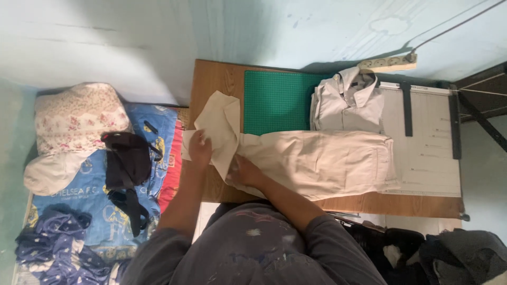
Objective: The person folds a pair of trousers by first laying them out flat on a desk, aligning the legs, and then folding them into a compact square shape.
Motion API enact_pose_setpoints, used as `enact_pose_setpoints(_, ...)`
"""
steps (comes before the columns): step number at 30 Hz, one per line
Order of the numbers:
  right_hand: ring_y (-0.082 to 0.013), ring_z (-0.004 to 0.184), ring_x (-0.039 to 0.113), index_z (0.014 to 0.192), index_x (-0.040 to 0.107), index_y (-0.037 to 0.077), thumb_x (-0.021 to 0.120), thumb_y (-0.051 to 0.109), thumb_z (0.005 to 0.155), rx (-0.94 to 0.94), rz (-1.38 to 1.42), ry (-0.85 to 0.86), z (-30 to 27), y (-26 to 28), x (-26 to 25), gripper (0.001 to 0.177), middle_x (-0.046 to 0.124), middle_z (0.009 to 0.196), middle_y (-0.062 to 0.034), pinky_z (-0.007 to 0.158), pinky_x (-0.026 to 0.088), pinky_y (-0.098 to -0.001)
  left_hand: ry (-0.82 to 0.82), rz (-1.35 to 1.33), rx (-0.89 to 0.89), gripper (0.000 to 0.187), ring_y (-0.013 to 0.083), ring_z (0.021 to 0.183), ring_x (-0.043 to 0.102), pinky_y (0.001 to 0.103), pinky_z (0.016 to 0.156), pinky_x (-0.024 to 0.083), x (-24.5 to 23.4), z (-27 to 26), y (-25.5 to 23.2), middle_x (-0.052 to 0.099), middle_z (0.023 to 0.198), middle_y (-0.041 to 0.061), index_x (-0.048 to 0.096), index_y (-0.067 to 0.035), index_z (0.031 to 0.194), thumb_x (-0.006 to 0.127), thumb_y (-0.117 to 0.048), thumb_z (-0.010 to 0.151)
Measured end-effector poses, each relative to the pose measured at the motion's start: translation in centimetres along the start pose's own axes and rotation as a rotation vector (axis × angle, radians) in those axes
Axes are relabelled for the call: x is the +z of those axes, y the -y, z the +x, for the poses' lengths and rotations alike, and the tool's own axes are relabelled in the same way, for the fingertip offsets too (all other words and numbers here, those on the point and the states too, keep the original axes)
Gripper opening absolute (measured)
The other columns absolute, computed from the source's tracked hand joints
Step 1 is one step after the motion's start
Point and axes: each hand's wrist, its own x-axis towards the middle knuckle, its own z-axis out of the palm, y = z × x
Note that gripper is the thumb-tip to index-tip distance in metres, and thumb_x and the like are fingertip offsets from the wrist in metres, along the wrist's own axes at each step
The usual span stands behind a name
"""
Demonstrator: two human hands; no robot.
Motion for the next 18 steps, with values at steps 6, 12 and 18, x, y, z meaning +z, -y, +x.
enact_pose_setpoints(6, -0.0267, 0.101, 0.071, 0.134, 0.048, 0.002, 0.073, 0.046, 0.084, 0.157, 0.329, -0.107, 2.9, -3.8, 0.3, 0.072, 0.071, 0.109, -0.0153, 0.09, 0.055, -0.0366, -0.13, 0.494, -0.712, 0.099, 0.0455, 0.124, 0.048, 0.06, 0.096, 0.039, -3.7, -1.7, 0.7, 0.051, 0.139, 0.025, 0.043, 0.005, 0.137, 0.079, -0.061, 0.073)
enact_pose_setpoints(12, -0.0336, 0.093, 0.07, 0.114, 0.067, 0.003, 0.073, 0.033, 0.083, -0.075, -0.102, -0.054, 3.8, -3.0, 1.8, 0.044, 0.073, 0.101, -0.0203, 0.085, 0.054, -0.042, 0.09, 0.52, -0.774, 0.09, 0.0342, 0.121, 0.06, 0.048, 0.103, 0.047, -5.3, 2.3, 0.0, 0.066, 0.129, 0.019, 0.061, 0.002, 0.133, 0.075, -0.069, 0.078)
enact_pose_setpoints(18, -0.0411, 0.096, 0.065, 0.114, 0.057, 0.003, 0.052, 0.025, 0.094, 0.105, 0.13, -0.44, 5.0, -2.7, -1.3, 0.03, 0.067, 0.102, -0.0244, 0.083, 0.051, -0.0495, -0.359, -0.052, -0.16, 0.056, 0.0218, 0.089, 0.058, 0.033, 0.08, 0.051, -6.2, -0.2, 0.5, 0.063, 0.107, 0.011, 0.062, -0.005, 0.125, 0.084, -0.025, 0.077)
